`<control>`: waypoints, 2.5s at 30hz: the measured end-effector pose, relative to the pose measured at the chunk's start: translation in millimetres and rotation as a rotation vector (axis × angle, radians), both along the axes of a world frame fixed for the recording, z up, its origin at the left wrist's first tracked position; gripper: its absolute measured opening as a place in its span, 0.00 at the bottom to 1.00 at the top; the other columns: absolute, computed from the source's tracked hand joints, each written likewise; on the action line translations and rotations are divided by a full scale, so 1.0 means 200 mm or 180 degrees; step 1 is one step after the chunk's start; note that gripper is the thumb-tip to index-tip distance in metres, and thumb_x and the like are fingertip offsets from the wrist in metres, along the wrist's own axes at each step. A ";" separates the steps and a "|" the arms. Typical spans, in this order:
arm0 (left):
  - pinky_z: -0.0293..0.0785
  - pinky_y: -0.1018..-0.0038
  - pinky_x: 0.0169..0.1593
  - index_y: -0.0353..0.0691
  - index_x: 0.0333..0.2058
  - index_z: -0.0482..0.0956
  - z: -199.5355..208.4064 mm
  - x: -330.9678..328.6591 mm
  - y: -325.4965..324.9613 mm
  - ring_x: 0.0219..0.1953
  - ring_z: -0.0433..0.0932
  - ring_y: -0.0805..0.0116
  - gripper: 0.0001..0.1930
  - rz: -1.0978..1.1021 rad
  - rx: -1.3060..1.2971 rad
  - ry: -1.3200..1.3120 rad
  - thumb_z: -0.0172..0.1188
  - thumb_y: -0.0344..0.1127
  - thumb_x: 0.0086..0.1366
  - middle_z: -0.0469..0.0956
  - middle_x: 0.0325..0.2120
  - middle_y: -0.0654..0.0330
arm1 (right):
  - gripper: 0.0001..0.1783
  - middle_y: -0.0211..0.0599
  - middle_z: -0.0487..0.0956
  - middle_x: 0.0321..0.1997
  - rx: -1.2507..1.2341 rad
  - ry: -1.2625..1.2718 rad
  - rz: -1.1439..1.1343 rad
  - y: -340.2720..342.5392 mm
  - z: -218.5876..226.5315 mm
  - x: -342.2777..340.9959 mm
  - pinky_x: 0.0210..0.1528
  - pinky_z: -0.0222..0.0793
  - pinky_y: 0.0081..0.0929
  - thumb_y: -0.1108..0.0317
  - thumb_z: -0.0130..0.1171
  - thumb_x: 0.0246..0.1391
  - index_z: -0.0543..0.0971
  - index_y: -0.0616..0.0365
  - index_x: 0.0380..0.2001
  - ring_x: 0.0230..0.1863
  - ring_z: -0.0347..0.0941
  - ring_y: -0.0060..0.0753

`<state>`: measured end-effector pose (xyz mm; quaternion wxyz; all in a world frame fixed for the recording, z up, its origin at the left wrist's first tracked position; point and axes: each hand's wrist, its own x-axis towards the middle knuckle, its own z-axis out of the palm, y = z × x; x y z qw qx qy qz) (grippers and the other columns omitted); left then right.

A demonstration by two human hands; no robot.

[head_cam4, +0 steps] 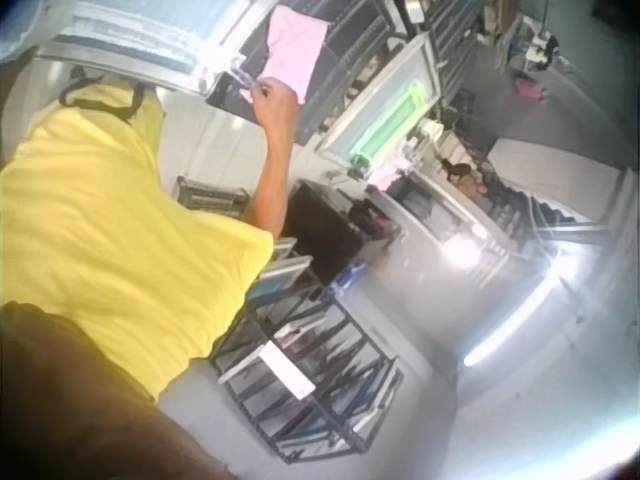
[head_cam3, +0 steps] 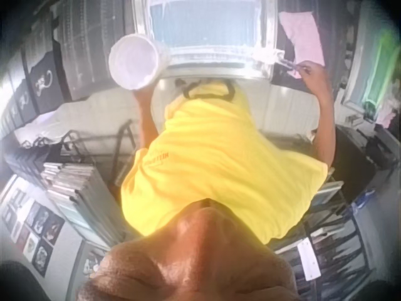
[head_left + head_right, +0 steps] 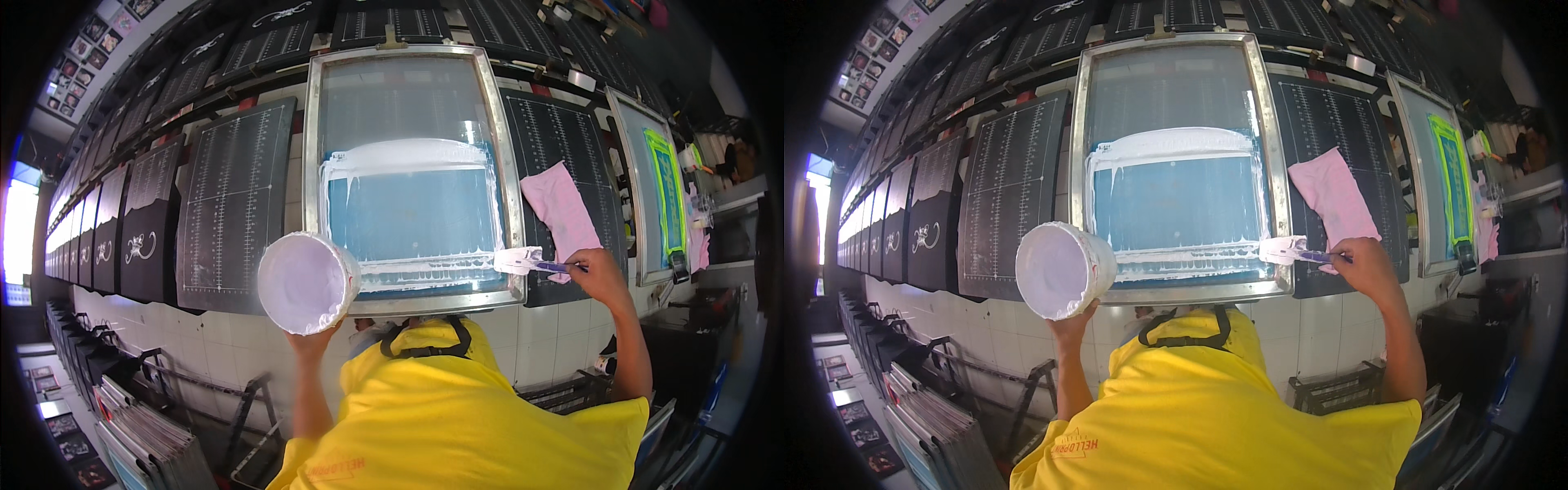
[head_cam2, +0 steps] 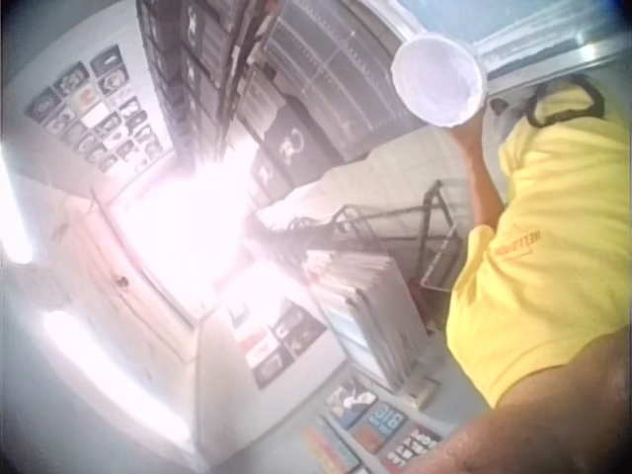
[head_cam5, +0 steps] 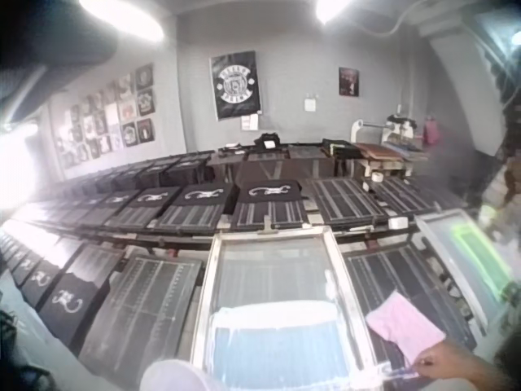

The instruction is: The person is screen printing t-shirts by spreading white ink onto a mesh screen with a palette knife and then using a squeegee to press the ink through the screen onto a shirt.

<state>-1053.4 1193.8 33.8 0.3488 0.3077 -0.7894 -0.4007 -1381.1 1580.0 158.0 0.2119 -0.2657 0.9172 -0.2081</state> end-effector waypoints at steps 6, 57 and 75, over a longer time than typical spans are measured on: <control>0.72 0.68 0.56 0.37 0.56 0.66 -0.12 0.07 -0.16 0.49 0.75 0.65 0.46 -0.0104 0.0078 -0.0149 0.80 0.29 0.35 0.74 0.50 0.58 | 0.08 0.46 0.81 0.25 0.0139 0.0059 -0.0154 -0.05 -0.01 0.04 0.34 0.72 0.31 0.70 0.61 0.46 0.83 0.63 0.29 0.28 0.80 0.41; 0.75 0.66 0.51 0.37 0.54 0.68 0.08 0.13 -0.46 0.48 0.78 0.59 0.46 -0.0065 0.0037 -0.0137 0.82 0.36 0.32 0.77 0.47 0.54 | 0.12 0.49 0.82 0.31 0.0021 -0.0261 0.0504 -1.00 -0.05 0.46 0.40 0.73 0.38 0.65 0.59 0.47 0.84 0.60 0.31 0.34 0.79 0.50; 0.72 0.64 0.54 0.36 0.57 0.64 0.25 -0.20 -0.43 0.52 0.74 0.56 0.50 -0.0196 0.0237 -0.0433 0.81 0.41 0.34 0.74 0.49 0.51 | 0.10 0.28 0.76 0.23 -0.2413 -0.1416 -0.0803 -0.62 -0.13 0.64 0.24 0.63 0.16 0.76 0.59 0.53 0.81 0.68 0.38 0.21 0.69 0.17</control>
